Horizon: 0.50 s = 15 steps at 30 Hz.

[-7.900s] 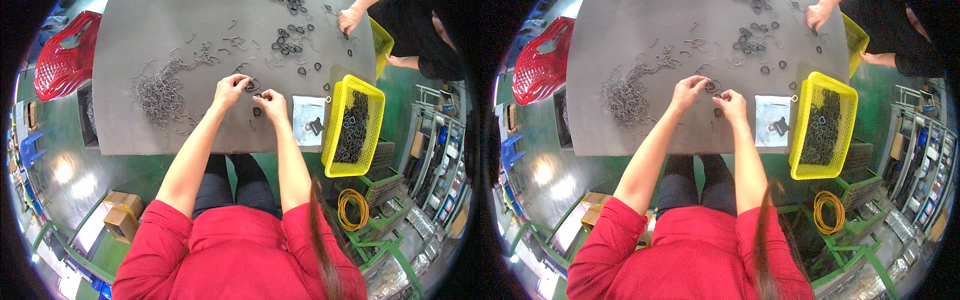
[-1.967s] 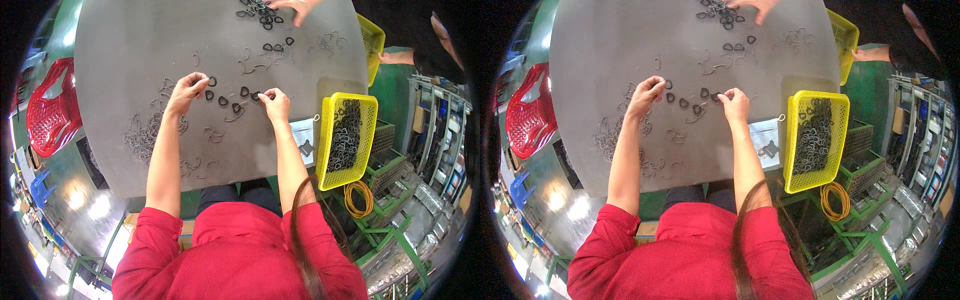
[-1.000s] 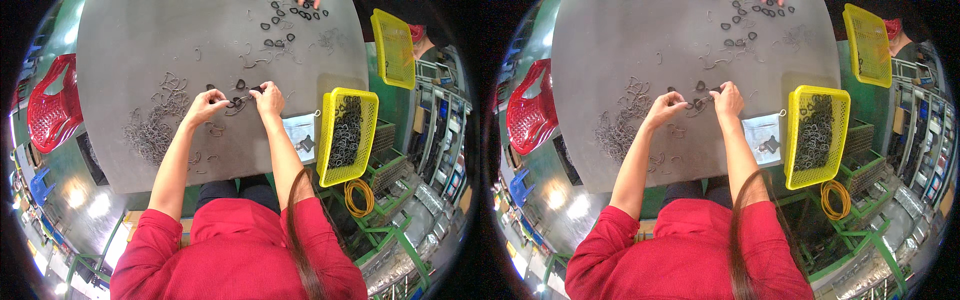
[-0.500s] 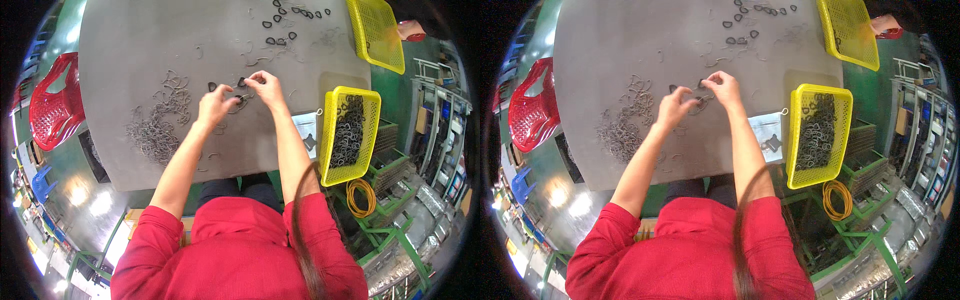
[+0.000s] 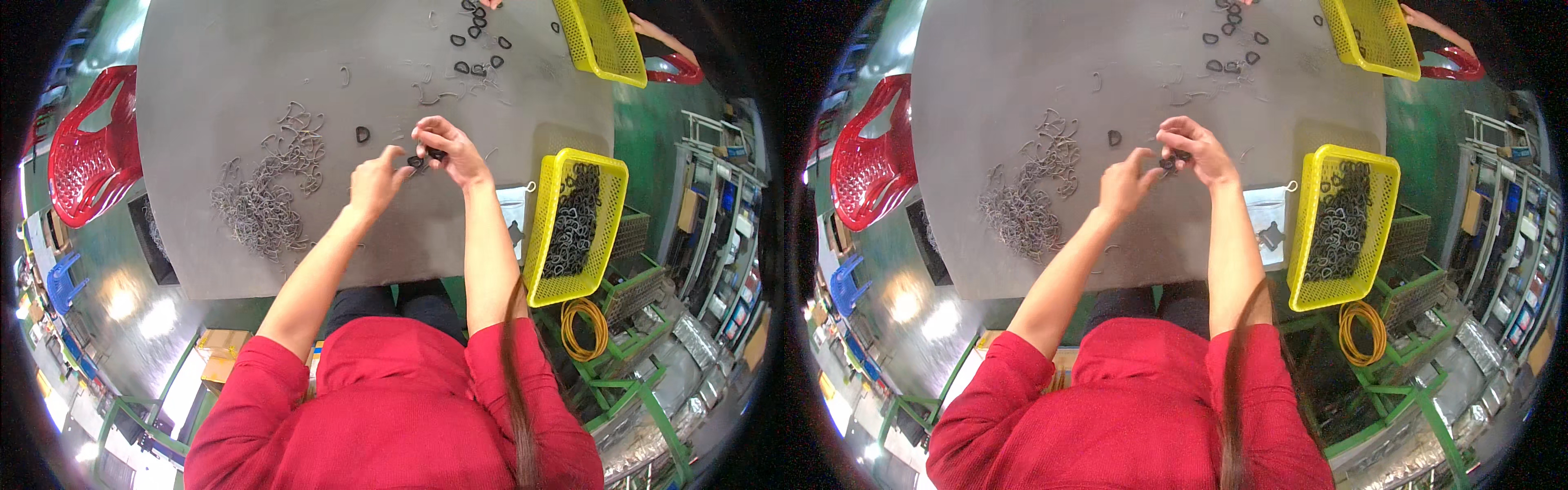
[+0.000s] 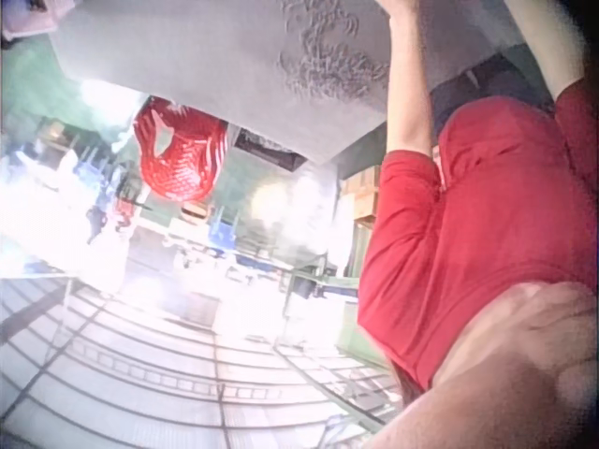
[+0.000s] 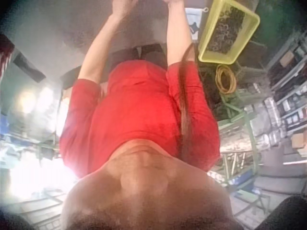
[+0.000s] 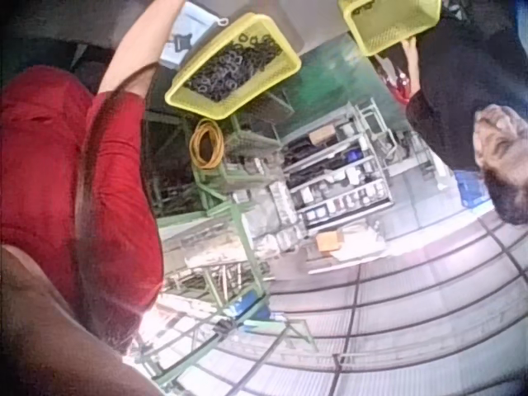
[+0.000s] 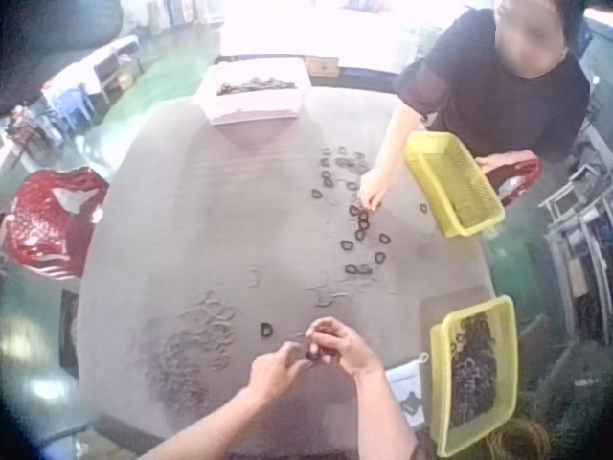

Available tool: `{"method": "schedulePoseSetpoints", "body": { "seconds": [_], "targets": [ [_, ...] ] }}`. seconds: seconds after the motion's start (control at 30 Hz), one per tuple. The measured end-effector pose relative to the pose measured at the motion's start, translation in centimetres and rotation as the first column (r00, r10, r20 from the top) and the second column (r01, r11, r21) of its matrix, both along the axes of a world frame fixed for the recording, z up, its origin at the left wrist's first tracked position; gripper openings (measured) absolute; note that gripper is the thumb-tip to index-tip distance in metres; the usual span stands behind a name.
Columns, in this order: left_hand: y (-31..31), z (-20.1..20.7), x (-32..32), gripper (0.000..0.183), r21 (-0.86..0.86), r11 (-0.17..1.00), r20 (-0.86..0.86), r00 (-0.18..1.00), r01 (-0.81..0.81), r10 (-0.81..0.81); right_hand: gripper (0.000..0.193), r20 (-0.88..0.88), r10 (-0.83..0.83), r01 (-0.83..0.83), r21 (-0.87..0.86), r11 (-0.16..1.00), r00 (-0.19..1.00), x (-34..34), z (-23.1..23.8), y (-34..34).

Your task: The person picks up small metal rings and clips from a pile on a table and places them into a yellow basket.

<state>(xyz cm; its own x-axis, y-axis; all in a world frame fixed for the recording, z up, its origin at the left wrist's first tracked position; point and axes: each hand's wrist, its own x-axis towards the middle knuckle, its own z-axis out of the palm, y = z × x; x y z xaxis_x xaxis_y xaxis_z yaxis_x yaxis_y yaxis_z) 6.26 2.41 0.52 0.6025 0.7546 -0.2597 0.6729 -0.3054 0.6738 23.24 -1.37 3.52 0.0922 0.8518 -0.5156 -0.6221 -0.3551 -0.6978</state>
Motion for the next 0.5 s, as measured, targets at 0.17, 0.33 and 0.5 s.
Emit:
{"method": "schedulePoseSetpoints", "body": {
  "seconds": [0.17,0.33,0.5],
  "targets": [
    [-1.5,-2.1,1.1,0.027,0.041,0.999,-0.109,0.994,0.011,-0.007,0.034,0.844,0.345,-0.234,-0.268,0.934,0.411,-5.2,-2.4,6.2],
    [-2.2,-2.0,-1.0,0.02,0.08,0.996,-0.033,0.999,0.035,-0.032,0.017,0.878,0.469,-0.198,-0.445,0.873,0.093,-8.2,-3.5,7.8],
    [-2.0,0.5,-3.4,0.02,-0.075,0.954,-0.001,0.957,-0.29,0.291,0.017,0.814,0.508,-0.118,-0.496,0.86,0.282,-6.6,-2.7,3.9]
  ]
}}
